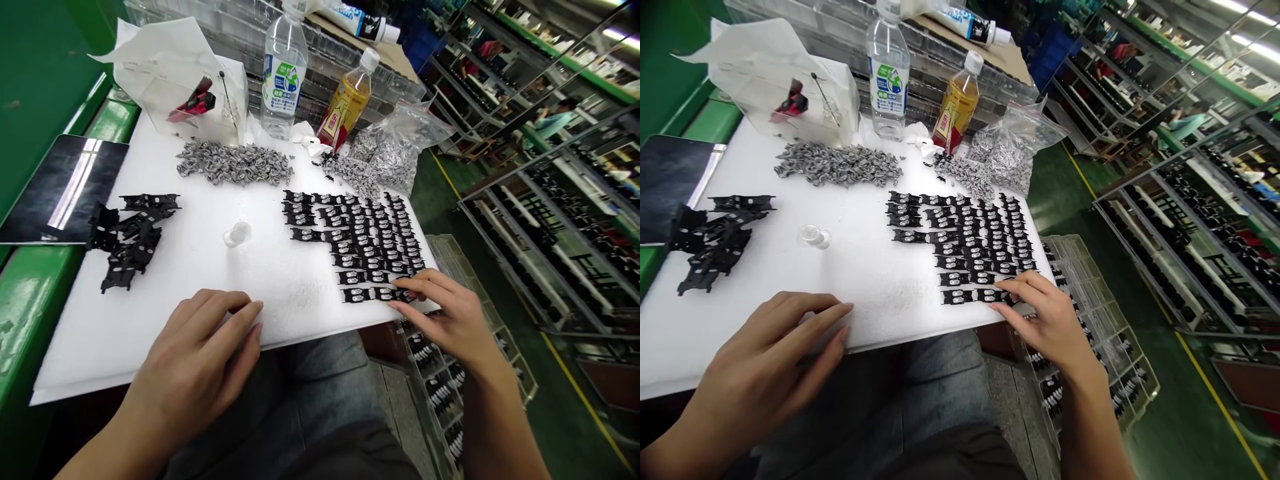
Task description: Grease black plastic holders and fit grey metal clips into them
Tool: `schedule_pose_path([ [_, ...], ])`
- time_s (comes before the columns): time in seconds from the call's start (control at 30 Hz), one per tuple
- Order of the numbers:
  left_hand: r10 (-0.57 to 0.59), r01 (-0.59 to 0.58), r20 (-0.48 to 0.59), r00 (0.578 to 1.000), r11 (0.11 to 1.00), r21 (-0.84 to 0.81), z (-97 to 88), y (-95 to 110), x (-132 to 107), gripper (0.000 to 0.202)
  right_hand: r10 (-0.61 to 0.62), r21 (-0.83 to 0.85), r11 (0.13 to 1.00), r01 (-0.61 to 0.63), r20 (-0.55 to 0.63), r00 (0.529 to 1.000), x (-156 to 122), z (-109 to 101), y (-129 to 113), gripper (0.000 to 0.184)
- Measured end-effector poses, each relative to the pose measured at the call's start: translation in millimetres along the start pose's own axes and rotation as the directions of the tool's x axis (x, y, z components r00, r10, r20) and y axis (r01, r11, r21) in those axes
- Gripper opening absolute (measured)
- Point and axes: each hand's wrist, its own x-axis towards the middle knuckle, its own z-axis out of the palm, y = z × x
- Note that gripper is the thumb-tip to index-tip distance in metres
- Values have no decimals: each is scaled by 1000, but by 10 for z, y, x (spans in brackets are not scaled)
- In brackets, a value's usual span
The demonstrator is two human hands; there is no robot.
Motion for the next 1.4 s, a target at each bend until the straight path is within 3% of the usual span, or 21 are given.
schedule_pose_path([
  [0.37, -7, 6, -19, 1000, 999, -36, 23, -16, -4, 29, 73, -52, 996, -71, 40, 997, -366, -147, 302, 29],
  [0.77, 7, -8, -11, 1000, 999, -48, 49, -67, -22, 27, 64, -48, 997, -65, -22, 998, -321, -67, 391, 23],
  [0.97, -10, 9, -17, 1000, 999, -44, 21, -56, -22, 28, 59, 3, 998, -59, -70, 996, -230, -47, 164, 30],
  [1.17, -20, 20, -11, 1000, 999, -40, 6, -18, 4, 28, -66, -44, 997, 61, -120, 991, -61, 250, -191, 30],
  [1.4, -25, 24, -11, 1000, 998, -64, 6, -6, -4, 28, -68, -56, 997, 61, -132, 989, 29, 434, -214, 26],
])
